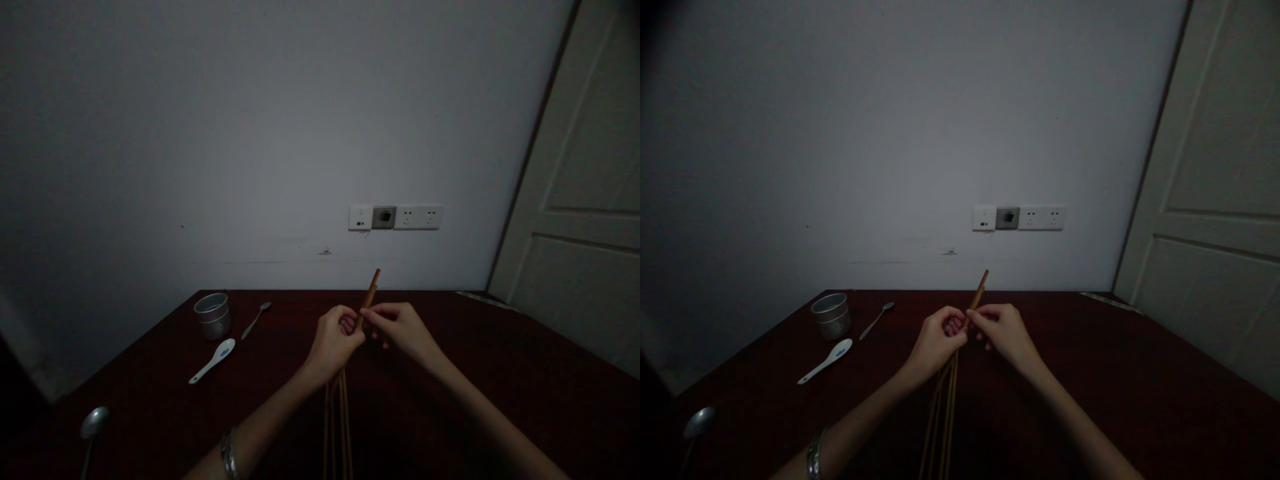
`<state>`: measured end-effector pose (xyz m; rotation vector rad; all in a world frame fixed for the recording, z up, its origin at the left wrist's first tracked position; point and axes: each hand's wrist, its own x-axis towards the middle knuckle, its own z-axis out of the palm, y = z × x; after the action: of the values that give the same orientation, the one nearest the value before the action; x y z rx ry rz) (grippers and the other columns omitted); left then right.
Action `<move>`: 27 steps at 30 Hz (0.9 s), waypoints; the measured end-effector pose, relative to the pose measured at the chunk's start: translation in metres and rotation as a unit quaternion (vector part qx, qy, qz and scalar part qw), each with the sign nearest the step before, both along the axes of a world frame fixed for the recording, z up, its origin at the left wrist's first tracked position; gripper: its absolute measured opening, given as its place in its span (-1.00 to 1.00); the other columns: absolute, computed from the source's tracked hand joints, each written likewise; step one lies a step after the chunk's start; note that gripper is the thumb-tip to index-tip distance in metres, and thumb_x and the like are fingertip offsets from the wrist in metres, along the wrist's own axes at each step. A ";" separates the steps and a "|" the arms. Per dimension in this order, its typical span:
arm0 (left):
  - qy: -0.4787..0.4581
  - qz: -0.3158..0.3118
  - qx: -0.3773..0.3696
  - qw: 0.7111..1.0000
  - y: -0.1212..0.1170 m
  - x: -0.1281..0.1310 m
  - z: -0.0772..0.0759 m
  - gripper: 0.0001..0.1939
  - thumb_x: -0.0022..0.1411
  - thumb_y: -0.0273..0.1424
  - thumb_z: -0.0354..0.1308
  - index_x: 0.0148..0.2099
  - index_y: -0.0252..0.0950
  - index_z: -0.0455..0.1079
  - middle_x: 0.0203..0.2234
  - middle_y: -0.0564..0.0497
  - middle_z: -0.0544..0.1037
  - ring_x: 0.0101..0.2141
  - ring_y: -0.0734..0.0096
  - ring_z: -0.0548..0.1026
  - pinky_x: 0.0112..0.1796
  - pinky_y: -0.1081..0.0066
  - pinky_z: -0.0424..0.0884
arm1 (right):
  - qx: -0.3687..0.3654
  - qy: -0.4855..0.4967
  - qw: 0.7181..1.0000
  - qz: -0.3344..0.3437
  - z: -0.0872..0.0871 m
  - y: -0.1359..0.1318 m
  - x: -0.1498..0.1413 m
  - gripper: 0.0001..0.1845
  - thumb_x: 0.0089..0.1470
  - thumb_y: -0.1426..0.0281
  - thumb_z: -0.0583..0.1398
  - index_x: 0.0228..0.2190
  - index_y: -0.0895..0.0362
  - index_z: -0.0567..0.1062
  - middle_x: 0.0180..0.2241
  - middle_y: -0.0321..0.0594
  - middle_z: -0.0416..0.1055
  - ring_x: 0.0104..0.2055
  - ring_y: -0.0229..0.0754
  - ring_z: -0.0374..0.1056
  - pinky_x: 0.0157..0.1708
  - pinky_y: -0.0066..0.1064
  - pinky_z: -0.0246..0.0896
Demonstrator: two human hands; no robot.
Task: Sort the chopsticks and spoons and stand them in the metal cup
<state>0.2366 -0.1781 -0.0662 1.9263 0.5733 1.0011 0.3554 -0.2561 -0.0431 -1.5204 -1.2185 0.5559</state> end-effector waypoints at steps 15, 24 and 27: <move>-0.051 -0.121 -0.157 0.979 0.009 0.006 -0.011 -0.76 -0.14 -0.41 0.27 -0.39 -0.36 0.30 -0.55 0.04 0.43 -0.49 0.52 0.40 -0.40 0.49 0.29 | 0.013 0.067 0.998 0.007 -0.009 0.009 0.014 -0.62 -0.14 0.14 0.16 -0.55 0.24 0.45 -0.68 -0.29 0.33 -0.71 -0.38 0.21 -0.82 -0.58 0.14; -0.013 -0.156 -0.219 0.963 0.005 0.008 -0.019 -0.69 -0.20 -0.40 0.31 -0.39 -0.37 0.29 -0.63 0.11 0.40 -0.60 0.59 0.34 -0.53 0.55 0.21 | 0.004 0.164 0.986 -0.025 -0.022 0.014 0.023 -0.67 -0.16 0.16 0.21 -0.53 0.22 0.44 -0.65 -0.31 0.30 -0.64 -0.39 0.22 -0.82 -0.65 0.09; -0.009 -0.160 -0.241 0.957 0.003 0.009 -0.022 -0.69 -0.20 -0.41 0.31 -0.40 -0.38 0.27 -0.67 0.13 0.39 -0.63 0.61 0.32 -0.55 0.55 0.21 | -0.006 0.183 0.983 -0.021 -0.027 0.016 0.026 -0.68 -0.18 0.18 0.24 -0.50 0.22 0.45 -0.63 -0.31 0.30 -0.62 -0.40 0.22 -0.80 -0.67 0.07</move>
<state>0.2454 -0.1747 -0.0887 1.5087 0.4274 0.6029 0.3814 -0.2402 -0.0701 -1.3767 -0.8988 0.7764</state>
